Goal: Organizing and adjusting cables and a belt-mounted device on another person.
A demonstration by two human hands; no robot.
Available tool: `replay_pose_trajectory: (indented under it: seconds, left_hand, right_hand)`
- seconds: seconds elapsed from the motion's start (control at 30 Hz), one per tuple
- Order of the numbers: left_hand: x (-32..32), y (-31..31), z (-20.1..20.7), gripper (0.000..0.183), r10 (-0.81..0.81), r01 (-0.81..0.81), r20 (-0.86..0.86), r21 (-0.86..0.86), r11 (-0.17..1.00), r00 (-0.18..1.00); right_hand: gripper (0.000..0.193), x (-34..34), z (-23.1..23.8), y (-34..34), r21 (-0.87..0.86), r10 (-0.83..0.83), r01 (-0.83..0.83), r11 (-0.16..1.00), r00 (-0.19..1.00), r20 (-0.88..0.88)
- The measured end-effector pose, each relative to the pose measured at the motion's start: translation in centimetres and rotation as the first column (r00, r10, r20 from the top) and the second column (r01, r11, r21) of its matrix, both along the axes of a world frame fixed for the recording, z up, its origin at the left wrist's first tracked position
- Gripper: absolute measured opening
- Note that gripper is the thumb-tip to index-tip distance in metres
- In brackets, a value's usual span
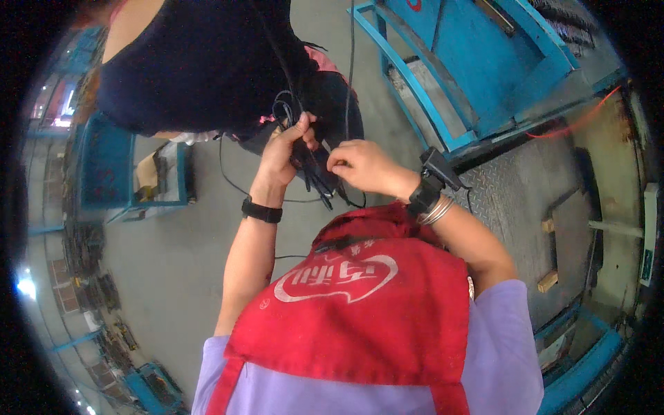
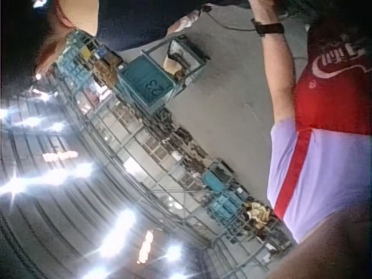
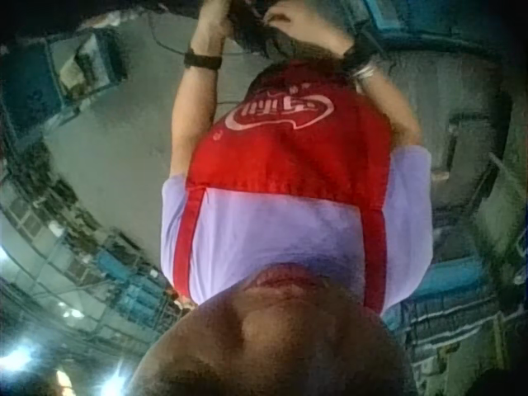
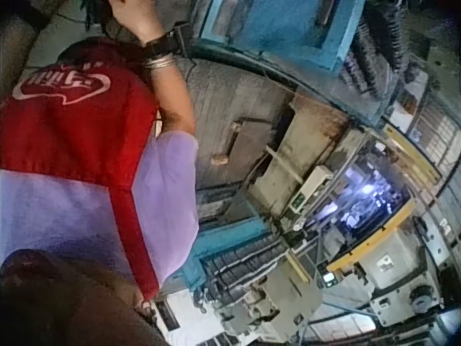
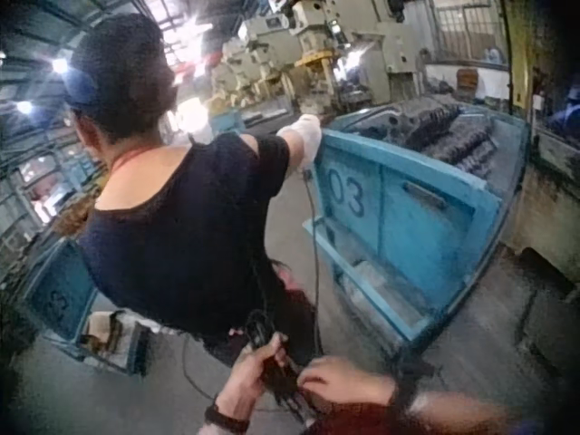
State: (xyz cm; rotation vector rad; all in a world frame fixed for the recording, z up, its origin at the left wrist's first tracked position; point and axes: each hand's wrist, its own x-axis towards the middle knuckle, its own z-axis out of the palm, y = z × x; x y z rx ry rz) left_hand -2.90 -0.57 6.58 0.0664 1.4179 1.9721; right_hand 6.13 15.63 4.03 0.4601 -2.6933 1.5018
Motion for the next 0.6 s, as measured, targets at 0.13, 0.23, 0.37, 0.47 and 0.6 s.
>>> replay_pose_trajectory:
  seconds: [0.13,0.23,0.37,0.47,0.6]
  left_hand:
    - [-0.6,-0.5,-0.4,0.026,0.088,-0.092,0.087,0.033,0.995,0.992]
    - [-0.5,-0.3,-0.2,0.034,0.099,-0.098,0.041,-0.026,0.995,0.994]
    - [-0.5,-0.1,-0.7,0.037,0.130,-0.128,0.042,-0.058,0.990,0.991]
    - [-0.5,-0.5,-0.8,0.039,0.166,-0.164,0.087,-0.027,0.986,0.982]
    - [-0.5,-0.6,-0.9,0.041,0.179,-0.184,0.106,0.035,0.982,0.978]
  right_hand:
    - [0.013,0.7,0.7,1.0,-0.529,-0.123,0.207,0.823,0.974,0.189]
    - [0.016,0.8,-0.9,2.7,-0.652,-0.206,0.394,0.648,0.915,0.348]
    - [0.018,1.7,-1.1,1.5,-0.490,0.040,0.259,0.832,0.854,0.519]
    - [0.020,2.4,-1.3,1.0,-0.426,-0.033,0.343,0.837,0.809,0.587]
    - [0.031,3.3,-6.7,3.4,-0.257,-0.370,0.562,0.786,0.761,0.533]
